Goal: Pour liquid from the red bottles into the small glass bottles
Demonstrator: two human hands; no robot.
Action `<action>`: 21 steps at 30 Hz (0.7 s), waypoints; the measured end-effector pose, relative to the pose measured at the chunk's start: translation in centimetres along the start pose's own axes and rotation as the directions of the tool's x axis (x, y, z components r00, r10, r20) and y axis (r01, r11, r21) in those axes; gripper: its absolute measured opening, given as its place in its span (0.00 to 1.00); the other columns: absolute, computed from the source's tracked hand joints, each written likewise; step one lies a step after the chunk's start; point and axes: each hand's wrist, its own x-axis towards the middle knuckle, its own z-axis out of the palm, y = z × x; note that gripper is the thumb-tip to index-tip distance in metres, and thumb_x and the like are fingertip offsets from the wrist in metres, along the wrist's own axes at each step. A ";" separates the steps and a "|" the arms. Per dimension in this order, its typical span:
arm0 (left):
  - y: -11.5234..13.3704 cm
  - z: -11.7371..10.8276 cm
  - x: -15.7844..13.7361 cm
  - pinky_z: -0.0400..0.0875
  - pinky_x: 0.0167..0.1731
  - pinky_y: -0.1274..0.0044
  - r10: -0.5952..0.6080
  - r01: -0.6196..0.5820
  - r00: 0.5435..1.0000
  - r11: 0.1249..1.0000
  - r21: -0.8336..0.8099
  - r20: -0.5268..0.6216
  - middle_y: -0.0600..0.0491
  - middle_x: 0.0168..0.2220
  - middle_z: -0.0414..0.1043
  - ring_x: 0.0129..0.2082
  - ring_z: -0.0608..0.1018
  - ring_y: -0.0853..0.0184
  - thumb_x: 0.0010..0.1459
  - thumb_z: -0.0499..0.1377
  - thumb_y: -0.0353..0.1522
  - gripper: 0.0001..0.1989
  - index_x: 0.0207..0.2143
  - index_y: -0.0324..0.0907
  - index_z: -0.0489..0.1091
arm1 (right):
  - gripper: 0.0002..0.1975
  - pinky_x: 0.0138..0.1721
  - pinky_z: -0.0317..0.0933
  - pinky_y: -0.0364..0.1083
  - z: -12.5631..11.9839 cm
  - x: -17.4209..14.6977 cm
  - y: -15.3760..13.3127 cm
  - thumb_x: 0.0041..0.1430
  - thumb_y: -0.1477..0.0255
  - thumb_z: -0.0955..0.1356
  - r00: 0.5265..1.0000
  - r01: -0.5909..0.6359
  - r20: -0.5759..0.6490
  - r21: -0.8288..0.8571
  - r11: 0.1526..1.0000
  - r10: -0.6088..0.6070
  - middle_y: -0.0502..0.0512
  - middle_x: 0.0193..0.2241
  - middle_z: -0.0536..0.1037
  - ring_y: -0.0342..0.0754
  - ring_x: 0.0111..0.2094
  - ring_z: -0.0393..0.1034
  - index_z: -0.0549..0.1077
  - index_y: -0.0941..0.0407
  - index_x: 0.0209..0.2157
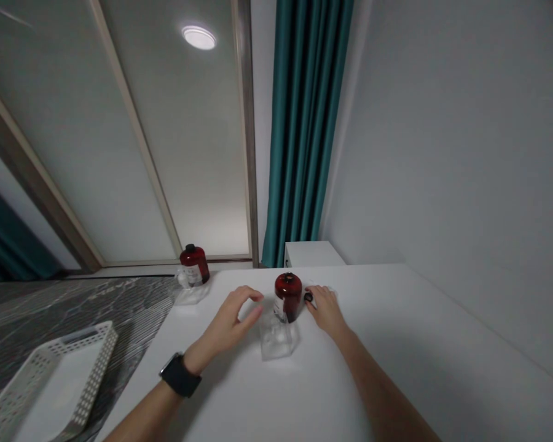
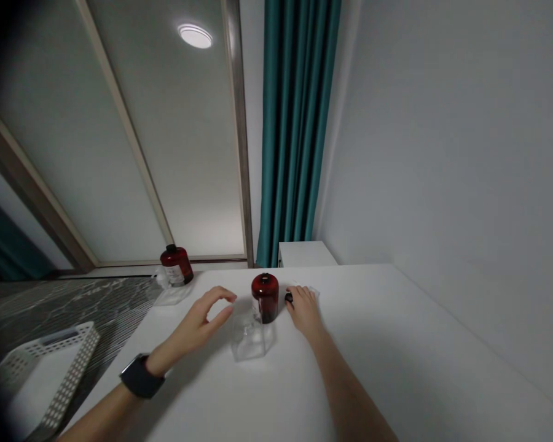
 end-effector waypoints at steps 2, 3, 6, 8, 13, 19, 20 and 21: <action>-0.7 0.9 -1.8 0.70 0.49 0.63 -0.054 0.053 0.998 0.998 -0.025 -0.014 0.47 0.45 0.74 0.46 0.76 0.58 0.64 0.56 0.36 0.16 0.53 0.44 0.66 | 0.15 0.46 0.58 0.55 0.0 -0.1 -0.1 0.57 0.78 0.66 1.000 -0.001 0.000 -0.007 1.000 0.001 0.61 0.43 0.79 0.60 0.45 0.69 0.74 0.54 0.46; -0.9 1.5 -2.6 0.70 0.50 0.62 -0.081 0.079 0.996 0.996 -0.039 -0.036 0.46 0.47 0.73 0.47 0.75 0.57 0.63 0.56 0.36 0.21 0.57 0.43 0.62 | 0.16 0.46 0.58 0.55 0.0 -0.1 -0.2 0.57 0.78 0.66 1.000 -0.001 -0.003 -0.004 1.000 0.001 0.61 0.43 0.79 0.60 0.45 0.69 0.74 0.54 0.47; -1.2 3.4 -4.1 0.69 0.52 0.58 -0.063 0.063 0.998 0.997 -0.047 -0.009 0.43 0.50 0.71 0.49 0.74 0.54 0.60 0.59 0.38 0.30 0.62 0.42 0.56 | 0.18 0.47 0.59 0.57 -0.2 -0.1 -0.4 0.58 0.78 0.65 1.000 -0.003 -0.031 0.024 1.000 0.004 0.63 0.45 0.78 0.61 0.46 0.68 0.73 0.55 0.49; -1.0 4.4 -4.5 0.69 0.52 0.56 -0.050 0.051 0.998 0.998 -0.035 0.028 0.41 0.53 0.69 0.51 0.73 0.50 0.55 0.63 0.40 0.36 0.63 0.42 0.56 | 0.19 0.48 0.60 0.58 -0.5 0.1 -0.7 0.60 0.77 0.63 0.998 -0.015 -0.068 0.055 0.998 0.018 0.63 0.47 0.77 0.61 0.48 0.68 0.71 0.55 0.53; -0.4 5.3 -4.5 0.70 0.53 0.56 -0.079 0.075 0.992 0.996 0.044 0.096 0.40 0.56 0.68 0.53 0.73 0.49 0.54 0.65 0.36 0.36 0.64 0.45 0.56 | 0.23 0.49 0.66 0.55 -0.6 0.4 -2.5 0.68 0.70 0.58 0.985 -0.037 -0.145 0.344 0.938 0.092 0.61 0.49 0.76 0.53 0.48 0.72 0.57 0.53 0.64; -1.4 4.3 -4.3 0.70 0.51 0.56 -0.033 0.008 0.989 0.985 0.173 0.146 0.40 0.53 0.70 0.51 0.74 0.48 0.55 0.65 0.36 0.36 0.63 0.42 0.55 | 0.34 0.64 0.55 0.59 0.9 -0.6 -5.7 0.65 0.61 0.66 0.993 -0.057 -0.035 0.695 0.717 0.114 0.63 0.64 0.63 0.56 0.64 0.60 0.51 0.52 0.67; -1.8 3.9 -4.2 0.71 0.51 0.56 -0.027 -0.003 0.989 0.980 0.198 0.147 0.39 0.53 0.70 0.51 0.74 0.48 0.55 0.65 0.36 0.36 0.63 0.41 0.56 | 0.36 0.66 0.52 0.60 1.2 -0.7 -6.1 0.64 0.60 0.67 0.993 -0.071 -0.018 0.709 0.701 0.118 0.63 0.65 0.61 0.57 0.65 0.58 0.49 0.52 0.68; -2.1 3.5 -4.1 0.71 0.50 0.56 -0.025 -0.007 0.989 0.975 0.221 0.143 0.39 0.53 0.70 0.50 0.74 0.48 0.56 0.65 0.36 0.35 0.62 0.41 0.57 | 0.38 0.67 0.50 0.60 1.5 -0.8 -6.3 0.63 0.60 0.67 0.991 -0.086 -0.008 0.719 0.690 0.132 0.63 0.66 0.61 0.57 0.66 0.56 0.48 0.53 0.68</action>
